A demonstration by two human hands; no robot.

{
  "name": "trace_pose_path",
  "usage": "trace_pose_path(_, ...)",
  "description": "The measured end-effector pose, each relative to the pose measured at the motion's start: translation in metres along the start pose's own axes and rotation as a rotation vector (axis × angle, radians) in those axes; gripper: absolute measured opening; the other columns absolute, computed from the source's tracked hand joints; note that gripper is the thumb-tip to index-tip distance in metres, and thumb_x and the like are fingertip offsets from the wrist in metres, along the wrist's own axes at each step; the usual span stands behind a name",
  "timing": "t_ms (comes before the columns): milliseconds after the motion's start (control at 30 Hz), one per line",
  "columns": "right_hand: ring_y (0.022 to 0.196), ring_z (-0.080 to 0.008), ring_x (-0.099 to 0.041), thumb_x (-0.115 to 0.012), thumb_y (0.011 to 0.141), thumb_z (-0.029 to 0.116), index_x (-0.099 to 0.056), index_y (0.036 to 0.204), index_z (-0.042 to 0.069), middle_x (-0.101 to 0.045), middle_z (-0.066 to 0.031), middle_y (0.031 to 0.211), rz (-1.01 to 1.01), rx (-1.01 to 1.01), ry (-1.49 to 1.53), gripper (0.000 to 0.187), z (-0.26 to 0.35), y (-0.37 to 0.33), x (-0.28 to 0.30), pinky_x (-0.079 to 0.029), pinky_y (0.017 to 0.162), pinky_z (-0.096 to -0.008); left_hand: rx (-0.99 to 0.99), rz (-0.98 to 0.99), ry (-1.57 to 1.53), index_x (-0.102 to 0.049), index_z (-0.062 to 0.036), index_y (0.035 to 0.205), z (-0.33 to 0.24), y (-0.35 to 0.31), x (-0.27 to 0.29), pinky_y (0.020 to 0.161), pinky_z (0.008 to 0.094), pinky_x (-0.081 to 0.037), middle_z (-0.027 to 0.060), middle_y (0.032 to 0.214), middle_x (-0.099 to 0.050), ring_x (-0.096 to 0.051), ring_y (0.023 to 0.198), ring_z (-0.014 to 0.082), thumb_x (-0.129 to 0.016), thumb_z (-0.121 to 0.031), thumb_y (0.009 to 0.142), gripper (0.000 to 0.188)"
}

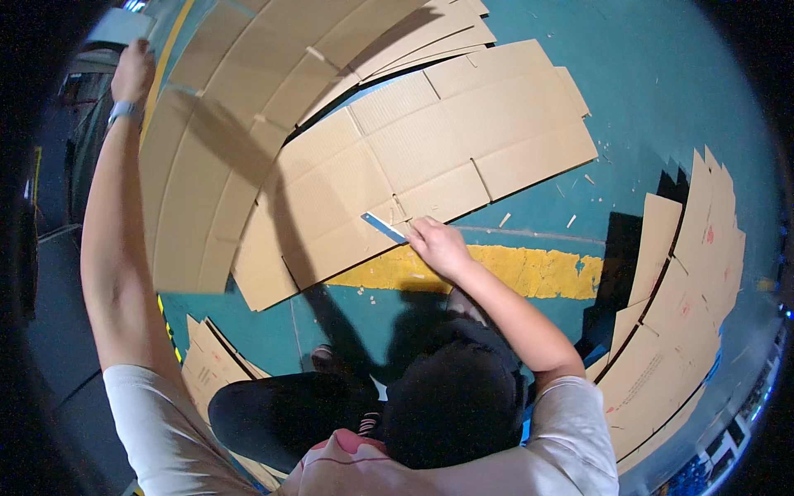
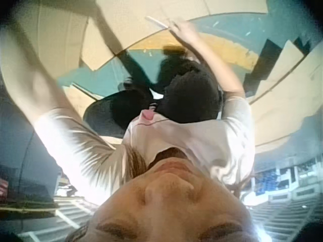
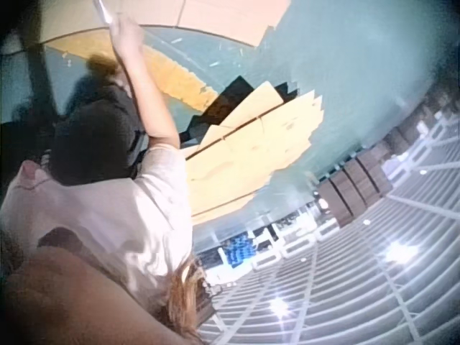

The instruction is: The person uses a utility knife to score and cut a large piece of cardboard on the floor. They repeatedly score the material along straight lines and then snap the sections apart by hand. The process involves cutting, separating, and repositioning the cardboard pieces to continue the cutting task.

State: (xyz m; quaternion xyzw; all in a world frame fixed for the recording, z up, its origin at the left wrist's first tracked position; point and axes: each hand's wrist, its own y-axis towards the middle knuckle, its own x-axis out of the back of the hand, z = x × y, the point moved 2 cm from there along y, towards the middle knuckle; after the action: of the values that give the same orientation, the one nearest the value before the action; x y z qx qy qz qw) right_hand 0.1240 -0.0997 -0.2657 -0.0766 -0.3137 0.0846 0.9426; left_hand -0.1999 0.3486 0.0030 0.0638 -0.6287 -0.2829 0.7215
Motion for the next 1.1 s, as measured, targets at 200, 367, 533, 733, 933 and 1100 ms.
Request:
trace_pose_path(200,0.099,-0.0326,-0.052,-0.073,0.077,0.026,-0.058,0.098,0.005,-0.054,-0.0149,0.098,-0.120,0.106,-0.318,0.034,0.003,0.022,-0.036,-0.042,0.085,-0.0436,-0.684,0.279,-0.393,-0.057,-0.0089,0.102,-0.200,-0.157,-0.071,0.079,0.0472,-0.048,0.0167,0.094,-0.061,-0.060,0.091,0.0348,-0.049,-0.012,0.090,0.015)
trace_pose_path(367,0.095,-0.0289,-0.051,-0.071,0.074,0.020,-0.058,0.094,0.009,-0.052,-0.0119,0.095,-0.188,0.166,-0.318,0.026,0.001,0.025,-0.050,-0.039,0.081,-0.0403,-0.167,0.666,-0.417,-0.048,-0.0067,0.131,-0.176,-0.307,-0.146,0.105,0.0473,-0.036,0.0175,0.140,-0.043,-0.042,0.128,0.0363,-0.057,-0.034,0.091,0.050)
trace_pose_path(533,0.092,-0.0288,-0.050,-0.060,0.078,0.014,-0.056,0.088,0.008,-0.051,-0.0111,0.088,-0.199,0.172,-0.290,0.013,0.000,0.028,-0.054,-0.039,0.080,-0.0401,0.111,0.767,-0.312,-0.040,-0.0057,0.140,-0.138,-0.306,-0.167,0.109,0.0482,-0.031,0.0167,0.148,-0.035,-0.035,0.136,0.0339,-0.049,-0.040,0.094,0.058)
trace_pose_path(733,0.094,-0.0315,-0.051,-0.057,0.077,0.011,-0.054,0.084,0.006,-0.054,-0.0138,0.091,-0.130,0.139,-0.237,0.009,-0.011,0.028,-0.056,-0.040,0.082,-0.0418,0.024,0.761,-0.292,-0.051,-0.0017,0.126,-0.207,-0.254,-0.155,0.099,0.0422,-0.041,0.0178,0.123,-0.053,-0.048,0.118,0.0347,-0.077,-0.049,0.070,0.078)
trace_pose_path(933,0.093,-0.0344,-0.053,-0.061,0.081,0.011,-0.052,0.082,0.005,-0.055,-0.0142,0.090,0.020,0.159,0.080,0.010,-0.027,0.034,-0.040,-0.042,0.083,-0.0437,0.051,0.867,-0.316,-0.051,-0.0004,0.118,-0.207,-0.229,-0.150,0.101,0.0421,-0.041,0.0187,0.123,-0.052,-0.047,0.118,0.0345,-0.087,-0.043,0.058,0.082)
trace_pose_path(1100,0.080,-0.0329,-0.054,-0.065,0.079,0.005,-0.050,0.080,0.003,-0.052,-0.0136,0.083,0.149,0.133,0.355,0.015,-0.036,0.039,-0.028,-0.044,0.071,-0.0417,0.124,0.997,-0.493,-0.054,-0.0016,0.103,-0.177,-0.214,-0.163,0.082,0.0379,-0.049,0.0147,0.100,-0.059,-0.056,0.095,0.0259,-0.091,-0.039,0.053,0.073)
